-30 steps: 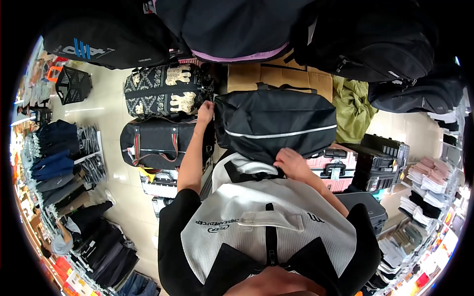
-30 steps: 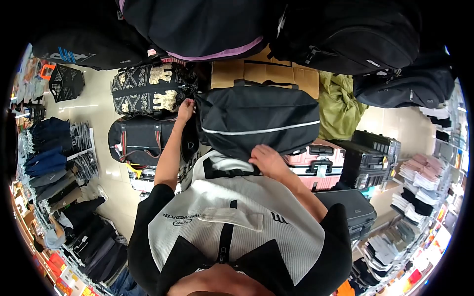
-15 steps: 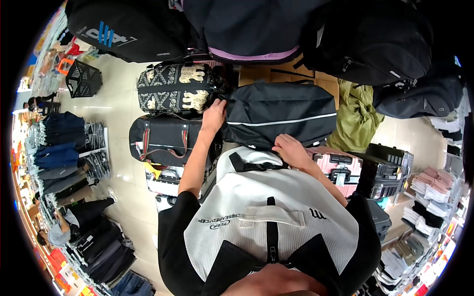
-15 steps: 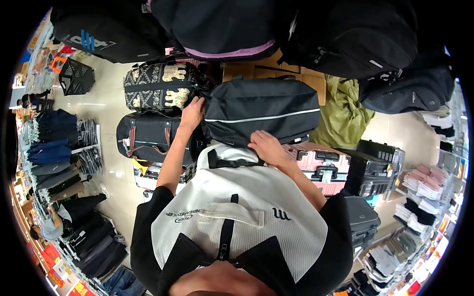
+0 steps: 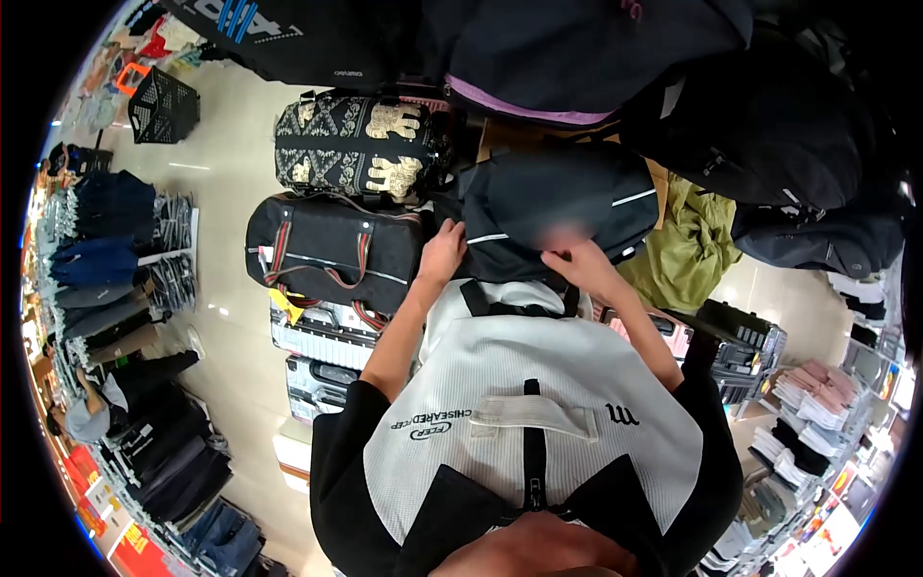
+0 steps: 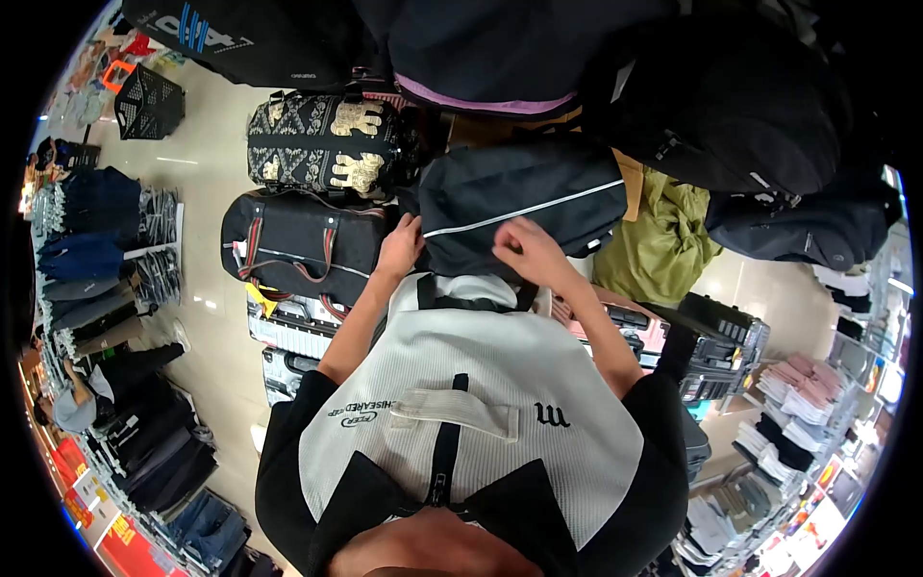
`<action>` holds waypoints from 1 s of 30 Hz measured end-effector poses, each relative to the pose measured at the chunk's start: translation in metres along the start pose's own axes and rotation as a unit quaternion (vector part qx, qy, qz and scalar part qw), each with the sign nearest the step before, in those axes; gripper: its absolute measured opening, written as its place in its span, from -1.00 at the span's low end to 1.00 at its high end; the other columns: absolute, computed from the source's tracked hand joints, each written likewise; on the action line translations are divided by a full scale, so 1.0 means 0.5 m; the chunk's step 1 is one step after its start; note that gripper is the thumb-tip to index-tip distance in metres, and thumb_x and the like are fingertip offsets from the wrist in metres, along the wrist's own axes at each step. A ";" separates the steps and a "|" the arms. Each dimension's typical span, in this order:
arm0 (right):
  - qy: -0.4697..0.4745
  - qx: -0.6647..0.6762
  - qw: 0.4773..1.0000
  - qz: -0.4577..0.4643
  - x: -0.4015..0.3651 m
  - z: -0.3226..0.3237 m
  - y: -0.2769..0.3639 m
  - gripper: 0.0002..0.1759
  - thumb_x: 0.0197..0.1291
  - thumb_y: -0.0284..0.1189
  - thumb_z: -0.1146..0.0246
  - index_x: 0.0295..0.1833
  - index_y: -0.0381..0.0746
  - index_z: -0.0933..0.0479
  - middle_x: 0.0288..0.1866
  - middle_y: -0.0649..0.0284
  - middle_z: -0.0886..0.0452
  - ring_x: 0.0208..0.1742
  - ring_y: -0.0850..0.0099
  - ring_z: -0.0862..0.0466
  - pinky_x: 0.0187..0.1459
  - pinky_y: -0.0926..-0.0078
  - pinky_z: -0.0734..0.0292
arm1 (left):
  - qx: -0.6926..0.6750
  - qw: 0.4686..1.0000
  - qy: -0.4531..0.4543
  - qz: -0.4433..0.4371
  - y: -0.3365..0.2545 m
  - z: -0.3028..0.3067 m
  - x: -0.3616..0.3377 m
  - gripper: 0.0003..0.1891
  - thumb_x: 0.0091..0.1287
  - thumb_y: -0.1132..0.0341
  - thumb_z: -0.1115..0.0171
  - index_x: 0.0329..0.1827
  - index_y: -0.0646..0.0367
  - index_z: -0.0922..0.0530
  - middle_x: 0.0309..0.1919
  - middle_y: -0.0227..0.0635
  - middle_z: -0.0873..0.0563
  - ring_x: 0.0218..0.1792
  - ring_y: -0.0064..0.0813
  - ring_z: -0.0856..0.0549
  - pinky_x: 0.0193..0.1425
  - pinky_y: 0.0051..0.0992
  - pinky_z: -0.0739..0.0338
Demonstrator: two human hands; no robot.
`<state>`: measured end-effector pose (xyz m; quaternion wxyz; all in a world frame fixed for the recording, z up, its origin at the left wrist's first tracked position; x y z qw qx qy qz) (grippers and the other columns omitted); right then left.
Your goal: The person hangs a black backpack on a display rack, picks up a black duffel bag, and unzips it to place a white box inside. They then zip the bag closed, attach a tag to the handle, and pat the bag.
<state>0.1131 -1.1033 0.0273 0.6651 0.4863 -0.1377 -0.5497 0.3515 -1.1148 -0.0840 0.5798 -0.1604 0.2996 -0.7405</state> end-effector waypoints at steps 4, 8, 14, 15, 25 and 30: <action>-0.020 -0.079 0.968 0.239 0.141 -0.032 0.151 -0.80 0.09 -0.38 -0.31 -0.18 -0.20 -0.54 0.02 0.22 -0.53 0.06 0.21 -0.51 0.12 0.34 -0.43 | -0.030 1.000 -0.005 -0.003 -0.025 -0.025 0.017 -0.74 0.26 0.40 -0.18 0.01 0.13 -0.48 -0.13 -0.13 -0.53 -0.24 0.05 -0.65 -0.23 -0.09 -0.59; 0.047 -0.288 0.904 0.311 0.228 -0.156 0.184 -0.72 0.06 -0.30 -0.27 -0.13 -0.19 -0.62 0.11 0.26 -0.55 0.24 0.24 -0.44 0.43 0.16 -0.17 | -0.035 0.997 -0.062 0.041 -0.012 0.001 0.006 -0.75 0.29 0.35 -0.18 0.02 0.09 -0.48 -0.13 -0.16 -0.54 -0.24 0.02 -0.66 -0.23 -0.09 -0.60; 0.014 -0.446 0.833 0.328 0.284 -0.196 0.139 -0.79 -0.12 -0.35 -0.28 -0.33 -0.17 -0.69 -0.11 0.30 -0.55 0.18 0.27 -0.45 0.56 0.06 0.10 | 0.056 0.985 -0.108 0.119 0.082 0.004 -0.049 -0.87 0.32 0.35 -0.15 -0.12 0.10 -0.44 -0.22 -0.15 -0.54 -0.33 -0.03 -0.68 -0.36 -0.10 -0.59; 0.000 -0.456 0.827 0.330 0.292 -0.185 0.137 -0.80 -0.13 -0.34 -0.29 -0.36 -0.17 -0.69 -0.14 0.30 -0.53 0.15 0.25 -0.45 0.55 0.04 0.09 | 0.067 0.985 -0.107 0.117 0.080 0.008 -0.054 -0.87 0.32 0.36 -0.14 -0.12 0.10 -0.43 -0.23 -0.15 -0.54 -0.33 -0.04 -0.69 -0.37 -0.10 -0.59; -0.054 -0.506 0.819 0.265 0.364 -0.142 0.085 -0.83 0.03 -0.26 -0.34 -0.33 -0.10 -0.73 -0.14 0.31 -0.53 0.14 0.27 -0.43 0.47 0.03 -0.05 | 0.281 0.957 -0.073 -0.012 0.069 -0.107 -0.049 -0.84 0.25 0.36 -0.15 -0.11 0.00 -0.51 -0.15 -0.33 -0.54 -0.32 -0.39 -0.73 -0.45 -0.44 -0.61; -0.018 -0.488 0.834 0.257 0.360 -0.156 0.056 -0.88 0.03 -0.29 -0.36 -0.35 -0.08 -0.70 -0.16 0.31 -0.52 0.13 0.29 -0.42 0.37 0.10 -0.15 | 0.294 0.951 -0.089 -0.018 0.139 -0.200 -0.082 -0.87 0.29 0.31 -0.12 -0.13 0.00 -0.53 -0.17 -0.31 -0.58 -0.44 -0.33 -0.73 -0.52 -0.41 -0.61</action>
Point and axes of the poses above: each hand's wrist, its own x-axis towards the middle knuckle, its own z-axis out of the back of the hand, y = z × x, the point moved 7 cm from there along x, towards the middle knuckle
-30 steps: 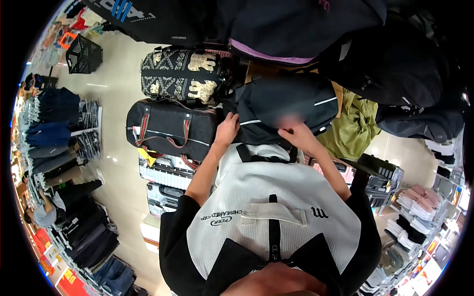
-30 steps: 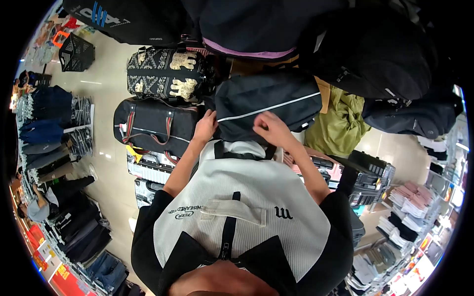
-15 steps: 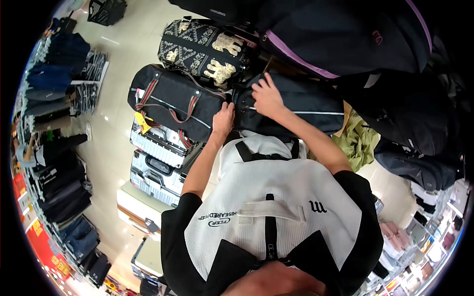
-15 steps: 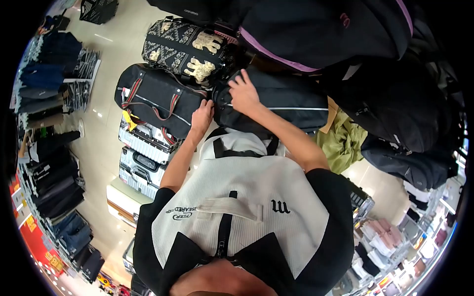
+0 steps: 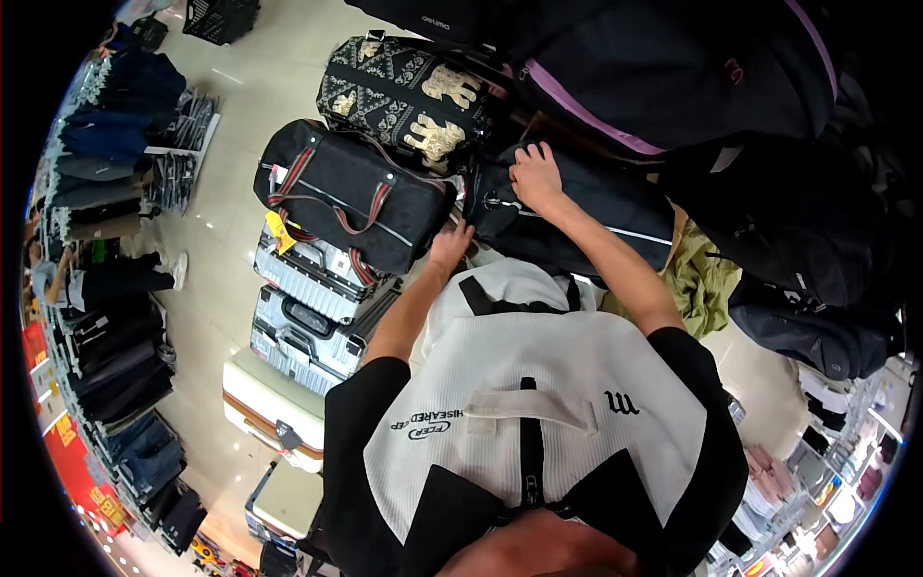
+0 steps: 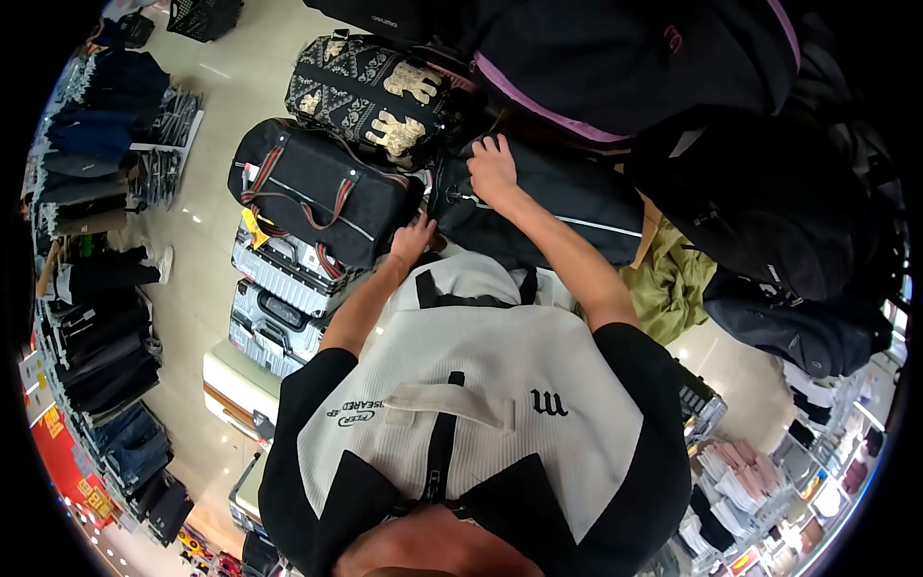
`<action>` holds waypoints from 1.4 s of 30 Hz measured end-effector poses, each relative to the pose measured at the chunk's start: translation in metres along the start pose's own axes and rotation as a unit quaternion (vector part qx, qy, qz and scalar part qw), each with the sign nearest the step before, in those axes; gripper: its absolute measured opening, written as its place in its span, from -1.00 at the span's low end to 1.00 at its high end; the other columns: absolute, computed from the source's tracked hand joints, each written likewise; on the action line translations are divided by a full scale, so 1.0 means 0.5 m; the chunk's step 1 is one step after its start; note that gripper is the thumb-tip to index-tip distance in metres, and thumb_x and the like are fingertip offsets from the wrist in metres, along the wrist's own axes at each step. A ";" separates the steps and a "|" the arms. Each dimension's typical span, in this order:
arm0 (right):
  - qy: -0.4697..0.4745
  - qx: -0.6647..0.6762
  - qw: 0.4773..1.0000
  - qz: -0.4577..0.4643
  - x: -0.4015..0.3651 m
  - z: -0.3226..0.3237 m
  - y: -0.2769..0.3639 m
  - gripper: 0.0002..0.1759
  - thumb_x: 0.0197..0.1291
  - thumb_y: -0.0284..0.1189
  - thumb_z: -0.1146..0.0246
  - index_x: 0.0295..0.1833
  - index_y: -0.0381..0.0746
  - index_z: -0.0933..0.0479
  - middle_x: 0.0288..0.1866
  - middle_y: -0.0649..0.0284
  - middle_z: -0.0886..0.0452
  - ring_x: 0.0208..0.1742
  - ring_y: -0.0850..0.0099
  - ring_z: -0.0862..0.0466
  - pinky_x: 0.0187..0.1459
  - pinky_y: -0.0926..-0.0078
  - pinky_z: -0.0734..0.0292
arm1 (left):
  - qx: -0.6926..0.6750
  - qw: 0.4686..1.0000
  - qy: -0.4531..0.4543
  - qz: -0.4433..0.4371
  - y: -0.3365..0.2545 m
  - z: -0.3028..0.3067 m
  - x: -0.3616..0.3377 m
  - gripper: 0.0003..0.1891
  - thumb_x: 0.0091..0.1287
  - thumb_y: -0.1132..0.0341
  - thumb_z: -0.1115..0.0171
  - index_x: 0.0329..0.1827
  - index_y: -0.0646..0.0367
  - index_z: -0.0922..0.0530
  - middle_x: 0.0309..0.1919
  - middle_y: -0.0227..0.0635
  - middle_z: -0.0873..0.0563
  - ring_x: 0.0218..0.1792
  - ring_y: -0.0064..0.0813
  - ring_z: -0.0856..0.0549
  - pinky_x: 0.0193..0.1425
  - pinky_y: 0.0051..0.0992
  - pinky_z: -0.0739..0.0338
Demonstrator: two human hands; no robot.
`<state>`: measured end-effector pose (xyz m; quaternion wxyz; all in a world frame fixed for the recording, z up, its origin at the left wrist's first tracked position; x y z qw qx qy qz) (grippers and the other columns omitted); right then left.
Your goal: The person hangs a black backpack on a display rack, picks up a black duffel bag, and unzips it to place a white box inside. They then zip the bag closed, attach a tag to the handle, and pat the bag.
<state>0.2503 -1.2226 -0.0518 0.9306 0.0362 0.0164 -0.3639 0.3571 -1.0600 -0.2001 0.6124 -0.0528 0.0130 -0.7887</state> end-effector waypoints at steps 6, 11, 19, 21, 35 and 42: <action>-0.035 0.081 0.996 0.024 -0.028 0.001 -0.006 -0.92 0.06 -0.41 -0.31 -0.37 -0.17 -0.65 -0.22 0.28 -0.50 0.02 0.28 -0.43 0.10 0.31 -0.31 | -0.018 0.985 0.138 0.098 0.004 -0.090 -0.007 -0.86 0.29 0.36 -0.09 -0.13 0.05 -0.55 -0.06 -0.19 -0.66 -0.46 -0.28 -0.75 -0.40 -0.34 -0.69; -0.076 0.124 0.989 0.029 -0.066 0.034 -0.013 -0.91 0.12 -0.38 -0.32 -0.34 -0.15 -0.63 -0.28 0.29 -0.44 -0.07 0.31 -0.42 0.00 0.38 -0.32 | -0.170 0.920 0.201 0.292 0.018 -0.014 0.029 -0.84 0.32 0.34 -0.10 -0.09 0.12 -0.54 -0.13 -0.12 -0.65 -0.19 -0.11 -0.73 -0.19 -0.20 -0.67; -0.115 0.212 0.970 0.030 -0.108 0.054 -0.022 -0.91 0.11 -0.37 -0.34 -0.34 -0.15 -0.65 -0.32 0.30 -0.43 -0.14 0.31 -0.44 -0.08 0.39 -0.40 | -0.391 0.868 0.112 0.286 0.036 -0.068 0.105 -0.39 0.25 0.42 -0.10 0.40 0.34 -0.25 0.17 0.19 -0.53 0.03 0.16 -0.61 0.11 -0.12 -0.55; -0.112 0.243 0.963 0.013 -0.124 0.053 -0.038 -0.91 0.11 -0.37 -0.35 -0.33 -0.14 -0.65 -0.31 0.32 -0.45 -0.13 0.31 -0.45 -0.09 0.39 -0.44 | -0.358 0.871 0.093 0.324 0.066 -0.151 0.092 -0.35 0.24 0.40 -0.12 0.42 0.39 -0.20 0.27 0.28 -0.39 0.14 0.21 -0.53 0.23 -0.14 -0.48; -0.147 0.286 0.945 -0.060 -0.165 0.095 -0.107 -0.91 0.11 -0.41 -0.36 -0.30 -0.19 -0.66 -0.29 0.28 -0.47 -0.14 0.27 -0.47 -0.14 0.35 -0.50 | -0.380 0.844 -0.170 0.339 0.017 0.044 0.079 -0.97 0.16 0.53 -0.16 -0.40 0.21 -0.53 -0.22 -0.15 -0.61 -0.20 -0.11 -0.60 -0.17 -0.27 -0.48; -0.150 0.288 0.945 -0.040 -0.139 0.086 -0.073 -0.91 0.10 -0.42 -0.36 -0.32 -0.19 -0.64 -0.31 0.26 -0.44 -0.14 0.25 -0.46 -0.12 0.36 -0.47 | -0.713 0.481 0.167 0.482 -0.043 -0.165 0.051 -0.82 0.38 0.40 -0.10 -0.05 0.12 -0.32 -0.33 -0.27 -0.59 -0.51 -0.38 -0.61 -0.53 -0.36 -0.55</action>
Point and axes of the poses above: each hand's wrist, its own x-axis towards the middle knuckle, its own z-axis out of the back of the hand, y = z × x, the point moved 7 cm from there along x, towards the middle knuckle
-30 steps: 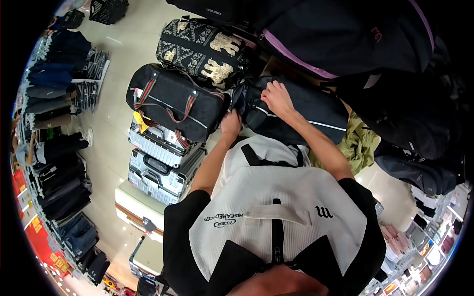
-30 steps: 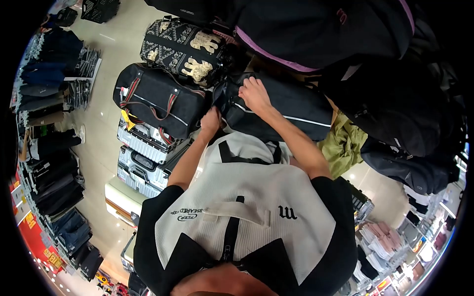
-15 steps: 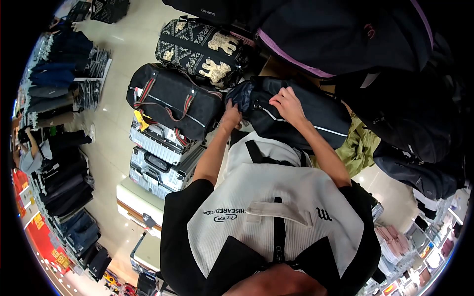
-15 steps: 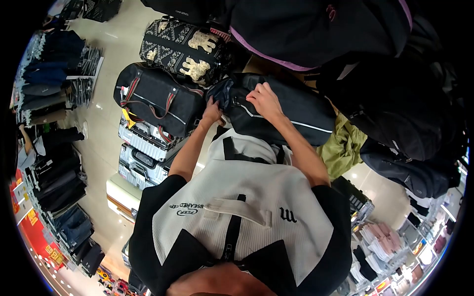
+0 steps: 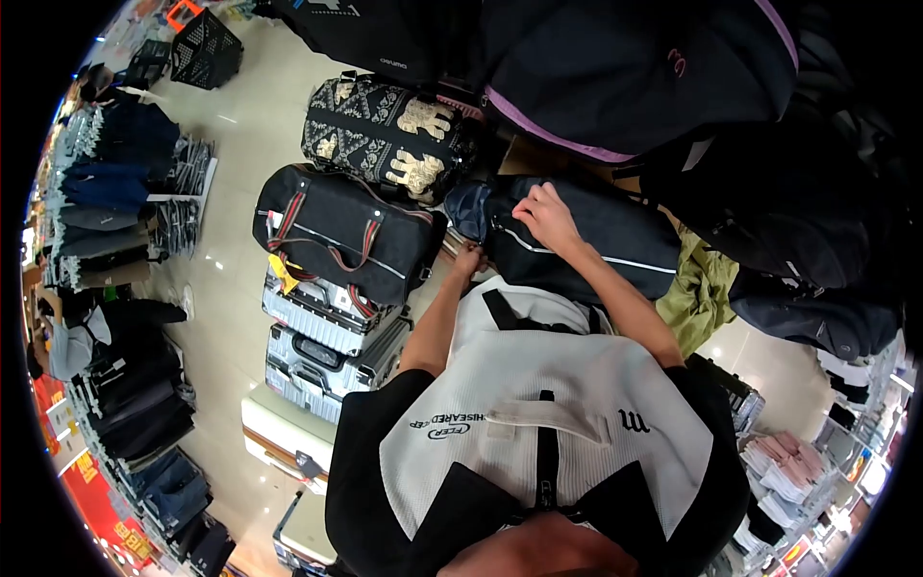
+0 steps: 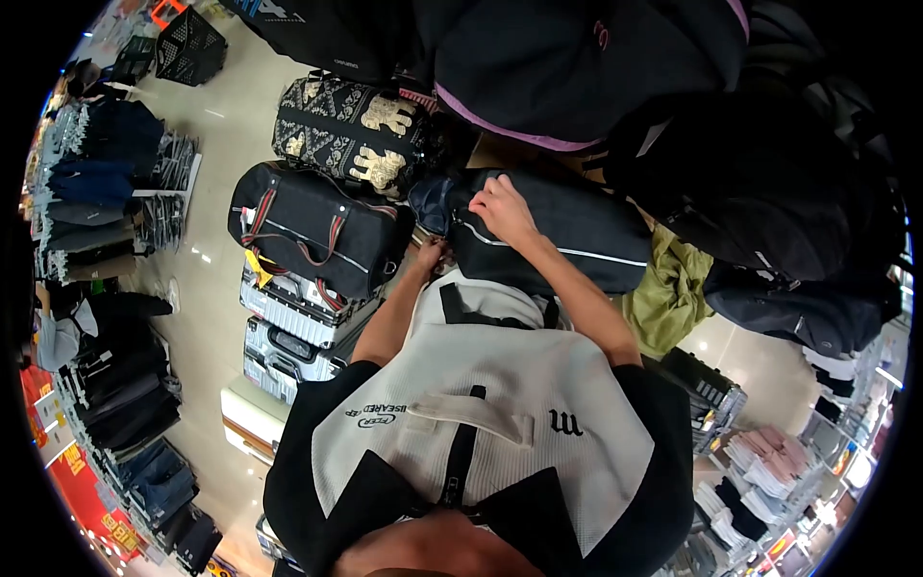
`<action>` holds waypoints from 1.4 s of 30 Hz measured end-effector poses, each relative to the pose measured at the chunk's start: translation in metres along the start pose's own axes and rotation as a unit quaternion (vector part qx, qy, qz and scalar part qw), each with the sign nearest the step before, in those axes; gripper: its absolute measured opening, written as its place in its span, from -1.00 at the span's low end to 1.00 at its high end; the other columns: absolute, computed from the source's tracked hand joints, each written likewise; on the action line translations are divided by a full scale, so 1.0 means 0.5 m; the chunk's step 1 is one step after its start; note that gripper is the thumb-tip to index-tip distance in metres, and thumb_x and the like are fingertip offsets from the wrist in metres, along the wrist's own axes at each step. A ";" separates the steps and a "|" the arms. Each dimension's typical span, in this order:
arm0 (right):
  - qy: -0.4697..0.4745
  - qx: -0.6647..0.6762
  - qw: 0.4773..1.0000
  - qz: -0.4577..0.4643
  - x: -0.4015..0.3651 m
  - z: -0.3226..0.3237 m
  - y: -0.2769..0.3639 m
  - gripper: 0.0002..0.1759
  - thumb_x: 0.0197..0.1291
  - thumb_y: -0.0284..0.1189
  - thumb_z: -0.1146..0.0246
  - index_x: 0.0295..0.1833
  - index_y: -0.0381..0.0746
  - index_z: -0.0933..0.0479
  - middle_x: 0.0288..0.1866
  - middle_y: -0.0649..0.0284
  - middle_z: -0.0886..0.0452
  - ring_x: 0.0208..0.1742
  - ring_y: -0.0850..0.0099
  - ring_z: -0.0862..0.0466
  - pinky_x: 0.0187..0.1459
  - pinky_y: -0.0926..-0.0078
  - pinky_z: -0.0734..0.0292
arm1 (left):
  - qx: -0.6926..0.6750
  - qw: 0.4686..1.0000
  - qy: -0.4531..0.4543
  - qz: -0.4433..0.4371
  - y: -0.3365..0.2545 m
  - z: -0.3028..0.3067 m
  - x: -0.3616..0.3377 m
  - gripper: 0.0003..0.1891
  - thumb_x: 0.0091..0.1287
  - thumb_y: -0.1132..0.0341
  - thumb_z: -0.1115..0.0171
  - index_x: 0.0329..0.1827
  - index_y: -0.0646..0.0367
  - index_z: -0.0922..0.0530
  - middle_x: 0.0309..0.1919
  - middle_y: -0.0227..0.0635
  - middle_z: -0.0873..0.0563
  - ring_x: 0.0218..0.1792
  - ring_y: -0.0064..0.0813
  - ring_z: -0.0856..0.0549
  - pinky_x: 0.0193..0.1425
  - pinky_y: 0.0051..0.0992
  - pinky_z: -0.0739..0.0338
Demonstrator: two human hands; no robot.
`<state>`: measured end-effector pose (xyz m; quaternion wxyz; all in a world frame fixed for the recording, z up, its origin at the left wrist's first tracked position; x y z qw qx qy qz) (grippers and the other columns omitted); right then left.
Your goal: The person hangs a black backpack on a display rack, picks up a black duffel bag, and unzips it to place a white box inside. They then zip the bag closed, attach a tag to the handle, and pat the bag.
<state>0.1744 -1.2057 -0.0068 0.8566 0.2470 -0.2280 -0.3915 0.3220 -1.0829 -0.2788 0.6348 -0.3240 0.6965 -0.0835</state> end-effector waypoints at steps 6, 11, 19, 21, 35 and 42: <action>0.021 -0.009 1.000 -0.017 0.000 -0.030 0.009 -0.91 0.12 -0.41 -0.35 -0.32 -0.19 -0.64 -0.30 0.27 -0.45 -0.12 0.26 -0.45 -0.08 0.36 -0.45 | 0.136 0.989 -0.065 -0.002 0.031 0.019 0.054 -0.81 0.36 0.34 -0.17 -0.03 0.15 -0.43 -0.32 -0.17 -0.65 -0.52 -0.31 -0.68 -0.57 -0.31 -0.66; 0.035 -0.021 0.999 -0.021 -0.002 -0.060 0.023 -0.92 0.13 -0.41 -0.33 -0.32 -0.19 -0.64 -0.29 0.26 -0.45 -0.11 0.25 -0.43 -0.05 0.37 -0.44 | 0.362 0.909 -0.154 -0.135 0.110 0.090 0.198 -0.61 0.27 0.13 -0.26 0.01 0.24 -0.49 -0.19 -0.01 -0.69 -0.18 -0.03 -0.67 0.05 -0.29 -0.58; 0.031 -0.040 0.999 -0.020 0.008 -0.089 0.034 -0.91 0.14 -0.41 -0.33 -0.35 -0.20 -0.62 -0.29 0.22 -0.45 -0.11 0.20 -0.43 -0.06 0.33 -0.44 | 0.135 0.989 -0.065 -0.013 0.072 0.087 0.116 -0.73 0.34 0.14 -0.17 -0.13 0.17 -0.51 -0.40 -0.22 -0.62 -0.44 -0.25 -0.63 -0.34 -0.26 -0.60; 0.034 -0.046 0.998 -0.026 0.011 -0.093 0.034 -0.91 0.13 -0.41 -0.33 -0.35 -0.19 -0.62 -0.28 0.22 -0.45 -0.10 0.20 -0.43 -0.06 0.34 -0.44 | 0.064 0.992 -0.020 0.109 0.095 0.057 0.101 -0.75 0.35 0.14 -0.15 -0.18 0.16 -0.52 -0.47 -0.26 -0.60 -0.50 -0.30 -0.61 -0.42 -0.28 -0.59; 0.078 -0.221 0.968 0.093 0.066 -0.156 0.053 -0.88 0.10 -0.33 -0.28 -0.34 -0.14 -0.62 -0.20 0.31 -0.51 0.02 0.28 -0.45 0.18 0.26 -0.28 | 0.251 0.968 -0.015 -0.014 0.024 0.074 0.137 -0.46 0.46 -0.05 0.17 -0.27 0.27 -0.61 -0.57 -0.08 -0.61 -0.57 -0.17 -0.59 -0.52 -0.19 -0.44; 0.201 -0.198 0.956 0.078 0.062 -0.301 0.031 -0.68 -0.02 -0.34 -0.33 -0.08 -0.10 -0.60 -0.13 0.27 -0.57 0.10 0.25 -0.44 0.10 0.29 -0.29 | 0.334 0.932 -0.073 -0.123 -0.029 0.089 0.250 -0.29 0.38 -0.23 0.22 0.04 0.26 -0.63 -0.03 0.18 -0.68 0.10 0.12 -0.62 0.19 -0.11 -0.47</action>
Point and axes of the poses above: each hand's wrist, its own x-axis towards the middle knuckle, its own z-axis out of the back of the hand, y = z × x, the point moved 7 cm from there along x, towards the middle knuckle
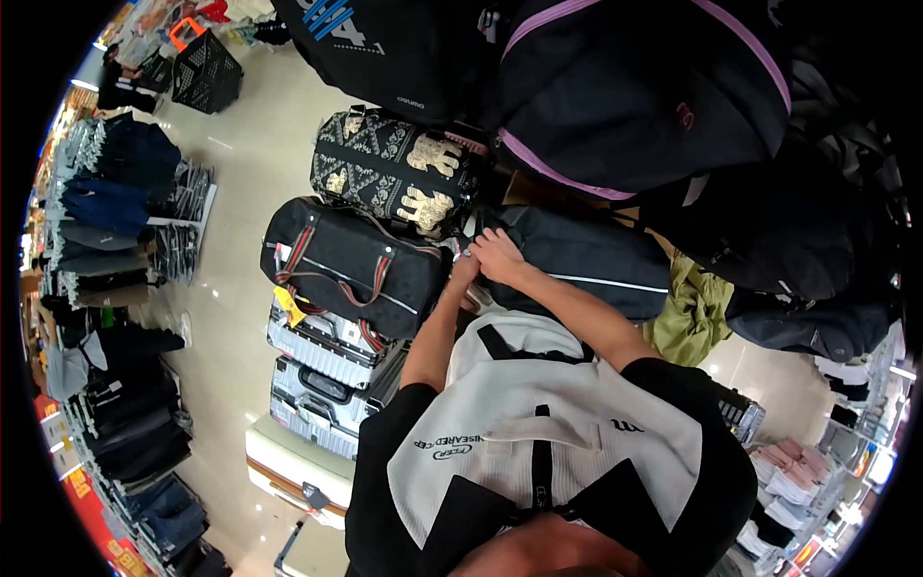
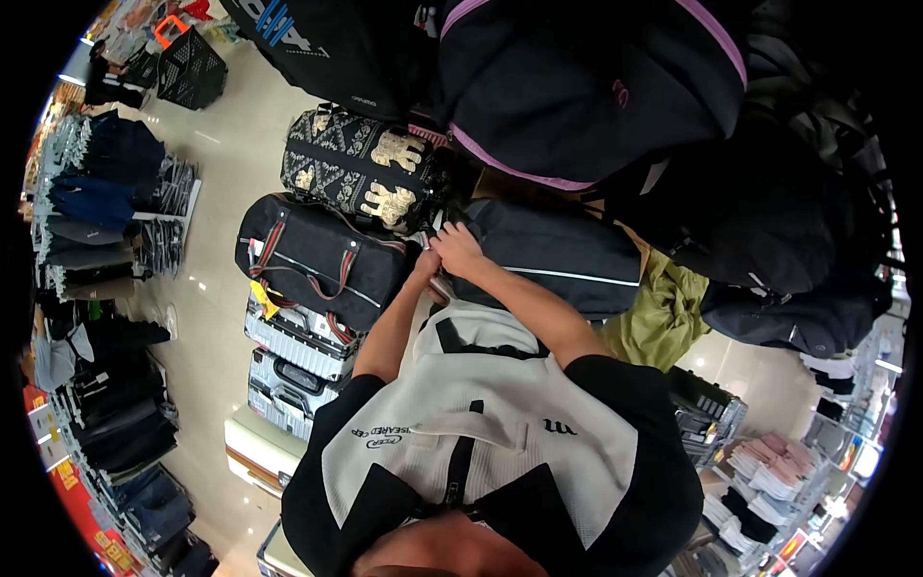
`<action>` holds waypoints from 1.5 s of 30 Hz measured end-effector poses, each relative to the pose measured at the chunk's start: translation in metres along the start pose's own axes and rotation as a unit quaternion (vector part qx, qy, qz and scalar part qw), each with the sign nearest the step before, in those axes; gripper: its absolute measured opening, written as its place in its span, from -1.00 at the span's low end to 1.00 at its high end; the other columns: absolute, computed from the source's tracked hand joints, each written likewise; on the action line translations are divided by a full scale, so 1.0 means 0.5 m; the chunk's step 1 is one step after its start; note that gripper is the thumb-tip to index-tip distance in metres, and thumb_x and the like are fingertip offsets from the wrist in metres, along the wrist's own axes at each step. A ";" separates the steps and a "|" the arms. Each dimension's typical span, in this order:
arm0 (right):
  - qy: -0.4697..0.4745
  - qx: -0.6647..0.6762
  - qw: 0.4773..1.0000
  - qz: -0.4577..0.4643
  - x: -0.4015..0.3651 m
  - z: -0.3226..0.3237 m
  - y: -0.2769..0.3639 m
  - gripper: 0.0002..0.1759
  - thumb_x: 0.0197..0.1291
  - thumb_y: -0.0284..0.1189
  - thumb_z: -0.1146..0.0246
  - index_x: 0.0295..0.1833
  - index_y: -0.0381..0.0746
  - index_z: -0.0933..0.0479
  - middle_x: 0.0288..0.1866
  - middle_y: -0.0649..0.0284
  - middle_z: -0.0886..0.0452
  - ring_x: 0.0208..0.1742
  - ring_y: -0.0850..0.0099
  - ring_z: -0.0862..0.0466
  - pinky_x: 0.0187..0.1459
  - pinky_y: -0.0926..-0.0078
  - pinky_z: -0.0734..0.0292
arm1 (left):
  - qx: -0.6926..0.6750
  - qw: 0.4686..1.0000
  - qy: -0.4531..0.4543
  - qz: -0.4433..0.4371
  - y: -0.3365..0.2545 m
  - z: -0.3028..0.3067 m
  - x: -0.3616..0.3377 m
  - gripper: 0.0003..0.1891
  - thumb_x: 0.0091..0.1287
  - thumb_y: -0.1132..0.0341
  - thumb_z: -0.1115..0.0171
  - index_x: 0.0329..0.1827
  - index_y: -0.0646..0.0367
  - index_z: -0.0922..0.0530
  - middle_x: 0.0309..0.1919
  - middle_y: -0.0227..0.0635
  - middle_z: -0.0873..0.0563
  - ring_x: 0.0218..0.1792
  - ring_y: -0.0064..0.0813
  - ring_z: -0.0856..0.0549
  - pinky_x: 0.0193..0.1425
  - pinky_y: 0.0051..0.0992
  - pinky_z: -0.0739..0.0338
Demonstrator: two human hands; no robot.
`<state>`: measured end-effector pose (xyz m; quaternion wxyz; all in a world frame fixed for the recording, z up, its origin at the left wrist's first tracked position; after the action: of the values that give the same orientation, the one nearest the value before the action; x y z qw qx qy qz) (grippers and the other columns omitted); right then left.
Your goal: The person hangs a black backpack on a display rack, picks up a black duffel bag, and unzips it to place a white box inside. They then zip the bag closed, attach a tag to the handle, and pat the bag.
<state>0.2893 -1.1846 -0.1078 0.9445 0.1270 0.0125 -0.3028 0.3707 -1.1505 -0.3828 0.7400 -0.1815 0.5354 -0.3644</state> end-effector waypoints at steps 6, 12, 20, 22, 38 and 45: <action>0.064 -0.077 0.994 -0.050 0.043 -0.055 -0.017 -0.67 -0.11 -0.15 -0.41 -0.26 -0.12 -0.72 -0.09 0.29 -0.60 0.13 0.31 -0.42 0.12 0.29 -0.26 | 0.005 0.998 0.002 -0.065 -0.105 0.088 -0.133 -0.55 0.40 0.01 0.04 -0.15 0.25 -0.63 -0.30 -0.02 -0.72 -0.33 -0.12 -0.70 -0.20 -0.27 -0.53; 0.143 -0.096 0.984 0.036 0.045 -0.130 -0.001 -0.63 -0.14 -0.10 -0.41 -0.23 -0.07 -0.76 -0.10 0.34 -0.64 0.16 0.36 -0.44 0.16 0.28 -0.24 | -0.122 0.989 0.017 -0.078 -0.099 0.086 -0.221 -0.61 0.43 0.10 0.04 -0.10 0.25 -0.62 -0.25 -0.16 -0.73 -0.23 -0.34 -0.68 -0.01 -0.42 -0.53; 0.303 -0.137 0.943 -0.029 0.063 -0.184 -0.013 -0.70 0.22 -0.32 -0.18 -0.01 -0.05 -0.72 0.12 0.33 -0.65 0.27 0.34 -0.46 0.30 0.18 -0.18 | -0.196 0.979 0.047 -0.031 -0.068 0.090 -0.228 -0.69 0.43 0.17 0.03 -0.13 0.22 -0.58 -0.40 -0.38 -0.63 -0.45 -0.56 -0.59 -0.36 -0.52 -0.52; 0.294 -0.145 0.945 -0.015 0.065 -0.194 -0.004 -0.68 0.27 -0.31 -0.14 0.06 -0.01 -0.69 0.14 0.33 -0.64 0.31 0.33 -0.44 0.31 0.15 -0.16 | -0.289 0.957 0.034 -0.005 -0.006 0.069 -0.209 -0.77 0.46 0.25 0.03 -0.08 0.17 -0.54 -0.34 -0.39 -0.65 -0.46 -0.58 -0.61 -0.42 -0.56 -0.51; 0.272 -0.150 0.950 -0.018 0.080 -0.266 0.007 -0.71 0.28 -0.31 -0.16 0.05 -0.05 -0.67 0.05 0.34 -0.70 0.28 0.36 -0.48 0.27 0.17 -0.12 | -0.384 0.922 0.024 0.033 0.024 -0.012 -0.252 -0.74 0.46 0.39 0.03 0.16 0.20 -0.42 -0.13 -0.36 -0.68 -0.27 -0.53 -0.68 -0.25 -0.55 -0.57; 0.269 -0.129 0.954 -0.013 0.098 -0.184 0.001 -0.69 0.27 -0.37 -0.14 0.07 -0.09 -0.67 0.06 0.34 -0.69 0.22 0.34 -0.50 0.22 0.16 -0.18 | -0.289 0.942 -0.125 -0.119 -0.071 0.033 -0.202 -0.50 0.27 0.32 -0.27 0.29 0.19 -0.44 -0.05 -0.24 -0.69 -0.06 -0.39 -0.66 0.01 -0.47 -0.55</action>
<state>0.3342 -1.1892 -0.2015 0.9105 0.0803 0.3064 -0.2658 0.3573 -1.1020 -0.2866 0.6680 -0.4940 0.4951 -0.2542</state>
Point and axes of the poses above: each hand's wrist, its own x-axis towards the middle knuckle, its own z-axis out of the back of the hand, y = z × x, the point moved 7 cm from there along x, towards the middle knuckle
